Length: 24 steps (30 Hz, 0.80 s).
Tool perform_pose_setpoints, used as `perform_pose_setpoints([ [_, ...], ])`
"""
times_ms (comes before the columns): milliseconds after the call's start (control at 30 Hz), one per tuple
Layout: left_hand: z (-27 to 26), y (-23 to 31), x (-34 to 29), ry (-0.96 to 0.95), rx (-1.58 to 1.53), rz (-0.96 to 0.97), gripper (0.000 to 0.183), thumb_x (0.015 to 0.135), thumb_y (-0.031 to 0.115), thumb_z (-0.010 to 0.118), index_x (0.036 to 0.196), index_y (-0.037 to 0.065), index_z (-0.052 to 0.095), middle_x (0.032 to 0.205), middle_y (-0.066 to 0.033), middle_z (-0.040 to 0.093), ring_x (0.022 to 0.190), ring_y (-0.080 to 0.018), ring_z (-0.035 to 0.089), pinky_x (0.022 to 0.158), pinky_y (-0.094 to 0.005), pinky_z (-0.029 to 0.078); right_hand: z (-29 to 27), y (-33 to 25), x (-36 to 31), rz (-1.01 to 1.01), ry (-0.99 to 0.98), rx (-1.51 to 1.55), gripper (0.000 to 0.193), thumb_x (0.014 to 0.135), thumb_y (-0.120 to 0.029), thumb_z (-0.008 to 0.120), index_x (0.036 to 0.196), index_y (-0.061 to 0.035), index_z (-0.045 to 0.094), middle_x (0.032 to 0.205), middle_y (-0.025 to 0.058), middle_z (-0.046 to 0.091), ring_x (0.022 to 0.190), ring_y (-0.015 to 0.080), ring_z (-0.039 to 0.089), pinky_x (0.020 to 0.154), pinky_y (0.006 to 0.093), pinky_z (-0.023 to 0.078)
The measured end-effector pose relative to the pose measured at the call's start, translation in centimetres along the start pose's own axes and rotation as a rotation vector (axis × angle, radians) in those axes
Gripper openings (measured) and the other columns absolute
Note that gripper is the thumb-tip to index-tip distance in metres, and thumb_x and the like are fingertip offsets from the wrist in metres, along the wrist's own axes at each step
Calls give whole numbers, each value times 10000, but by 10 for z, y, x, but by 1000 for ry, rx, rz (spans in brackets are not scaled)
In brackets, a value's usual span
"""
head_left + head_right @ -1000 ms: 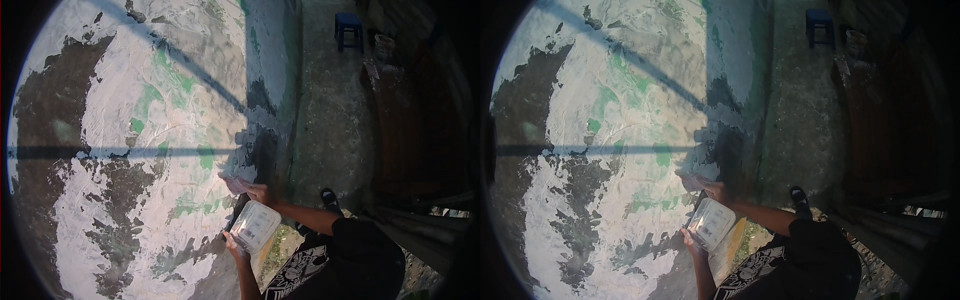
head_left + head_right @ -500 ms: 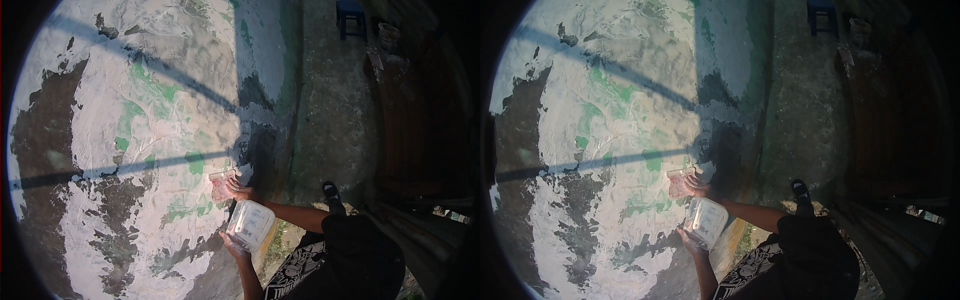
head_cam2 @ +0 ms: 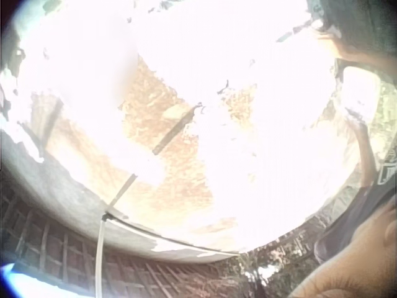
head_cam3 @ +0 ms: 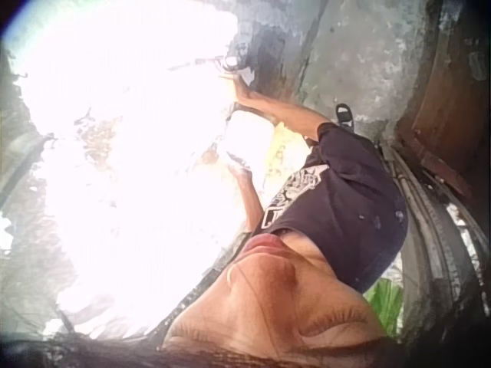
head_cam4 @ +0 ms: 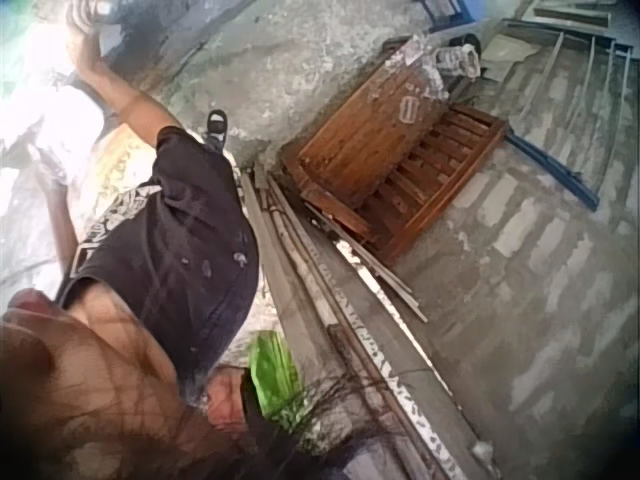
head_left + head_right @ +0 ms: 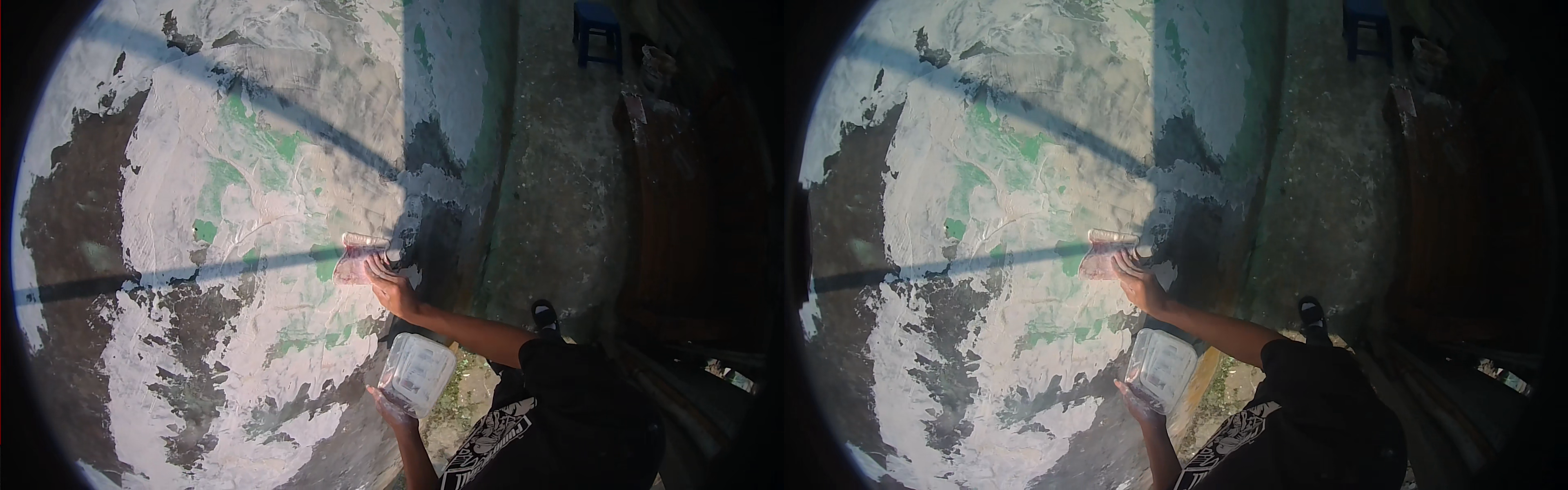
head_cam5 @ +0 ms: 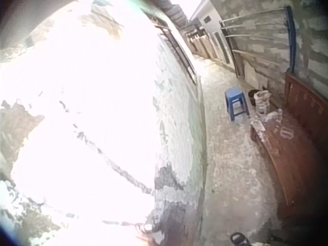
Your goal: Applying wall putty to an exterior wall using a putty knife and a plastic container of compound.
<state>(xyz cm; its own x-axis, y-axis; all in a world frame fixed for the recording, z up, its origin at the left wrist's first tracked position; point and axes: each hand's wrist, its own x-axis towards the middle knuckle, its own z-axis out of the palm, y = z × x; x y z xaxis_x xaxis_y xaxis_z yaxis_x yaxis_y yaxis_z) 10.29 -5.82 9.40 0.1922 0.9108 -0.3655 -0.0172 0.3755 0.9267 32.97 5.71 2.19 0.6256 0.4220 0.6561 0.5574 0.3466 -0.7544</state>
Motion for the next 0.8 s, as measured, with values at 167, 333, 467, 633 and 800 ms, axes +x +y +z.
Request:
perform_pose_setpoints([
  [167,-9,-3,-2,87,-28,-34,665,1004,577,313,1269,-1,509,1223,-163,586,1087,-285,570,949,-414,462,-28,-30,-55,14,-180,175,534,783,81,601,1311,44,525,1340,242,529,1288,336,488,1091,415,404],
  [333,-22,-11,-2,118,-35,-43,657,1005,578,308,1231,3,533,1196,-152,601,1042,-275,585,918,-404,476,-60,-42,-7,196,33,137,521,818,113,541,1329,13,523,1287,248,565,1197,343,561,978,395,503],
  [467,-30,-17,-3,91,-68,-1,653,1006,576,307,1218,3,537,1169,-152,605,1022,-270,591,901,-398,483,-40,-31,75,43,174,96,545,797,93,570,1333,25,502,1306,254,549,1243,366,522,1009,399,474],
  [633,-44,-12,2,143,-90,1,650,1011,566,304,1210,-6,540,1138,-145,612,990,-262,603,873,-387,498,3,-46,60,-17,17,2,577,758,77,614,1323,19,512,1400,251,460,1356,381,387,1118,426,353],
  [800,-56,2,0,155,-48,-18,647,1017,550,303,1208,-21,539,1089,-143,626,944,-252,619,829,-373,514,-1,-78,5,-163,-143,-1,598,752,82,617,1336,9,507,1402,239,470,1335,357,428,1089,417,404],
])
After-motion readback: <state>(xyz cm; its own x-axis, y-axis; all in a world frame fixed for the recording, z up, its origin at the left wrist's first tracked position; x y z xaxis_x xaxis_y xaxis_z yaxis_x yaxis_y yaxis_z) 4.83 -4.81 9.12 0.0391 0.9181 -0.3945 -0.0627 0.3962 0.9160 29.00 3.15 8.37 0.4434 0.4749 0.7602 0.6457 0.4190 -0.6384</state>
